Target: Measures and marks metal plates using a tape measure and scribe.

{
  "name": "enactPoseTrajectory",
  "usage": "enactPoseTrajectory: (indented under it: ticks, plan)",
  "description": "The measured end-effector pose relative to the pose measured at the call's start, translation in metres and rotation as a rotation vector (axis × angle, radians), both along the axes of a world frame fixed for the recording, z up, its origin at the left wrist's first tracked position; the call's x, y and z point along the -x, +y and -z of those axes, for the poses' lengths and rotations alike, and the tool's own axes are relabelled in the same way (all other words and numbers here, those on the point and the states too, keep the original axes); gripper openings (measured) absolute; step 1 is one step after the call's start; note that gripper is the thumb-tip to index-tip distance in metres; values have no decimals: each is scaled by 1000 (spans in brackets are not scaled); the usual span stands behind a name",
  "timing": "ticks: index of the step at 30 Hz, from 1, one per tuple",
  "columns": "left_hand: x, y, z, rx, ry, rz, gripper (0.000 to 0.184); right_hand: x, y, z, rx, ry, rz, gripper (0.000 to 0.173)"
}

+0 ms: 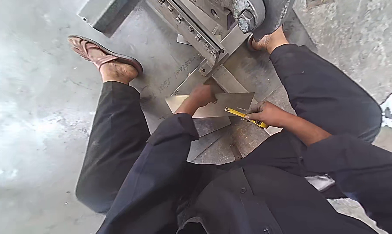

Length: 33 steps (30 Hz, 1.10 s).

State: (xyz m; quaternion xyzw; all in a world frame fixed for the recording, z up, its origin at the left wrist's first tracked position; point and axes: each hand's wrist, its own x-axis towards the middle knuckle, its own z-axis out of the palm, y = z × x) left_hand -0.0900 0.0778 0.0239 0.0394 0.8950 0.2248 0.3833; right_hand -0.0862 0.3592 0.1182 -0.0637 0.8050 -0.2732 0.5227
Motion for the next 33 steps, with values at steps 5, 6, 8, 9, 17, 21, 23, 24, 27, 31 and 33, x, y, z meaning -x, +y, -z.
enactPoseTrajectory:
  ticks: [5,6,8,9,17,21,23,24,27,31,33]
  plan:
    - [-67,-65,-61,-257,140,-379,26,-1,-3,-36,409,-92,58,12]
    - [-83,-77,-66,-326,183,-558,23,0,-6,-42,447,-65,74,12]
    - [-116,-90,-66,-501,231,-944,18,2,-12,-48,468,4,75,12]
    - [-131,-87,-65,-569,238,-1118,20,3,-14,-49,454,49,50,12]
    - [-156,-12,9,-1093,7,-1856,42,47,-32,-48,80,421,-404,23]
    - [-129,36,50,-1257,-75,-2212,34,76,-37,-21,-4,565,-550,26]
    - [-129,45,65,-1255,-142,-2202,42,83,-40,4,-12,583,-572,26]
    - [-128,46,71,-1223,-176,-2186,46,85,-46,17,-12,587,-596,27]
    - [-128,42,70,-1113,-289,-2052,49,87,-65,57,54,668,-737,27]
    - [-131,28,52,-989,-437,-1730,52,76,-94,77,85,647,-863,26]
    - [-131,16,50,-783,-498,-1516,51,71,-101,78,88,623,-926,25]
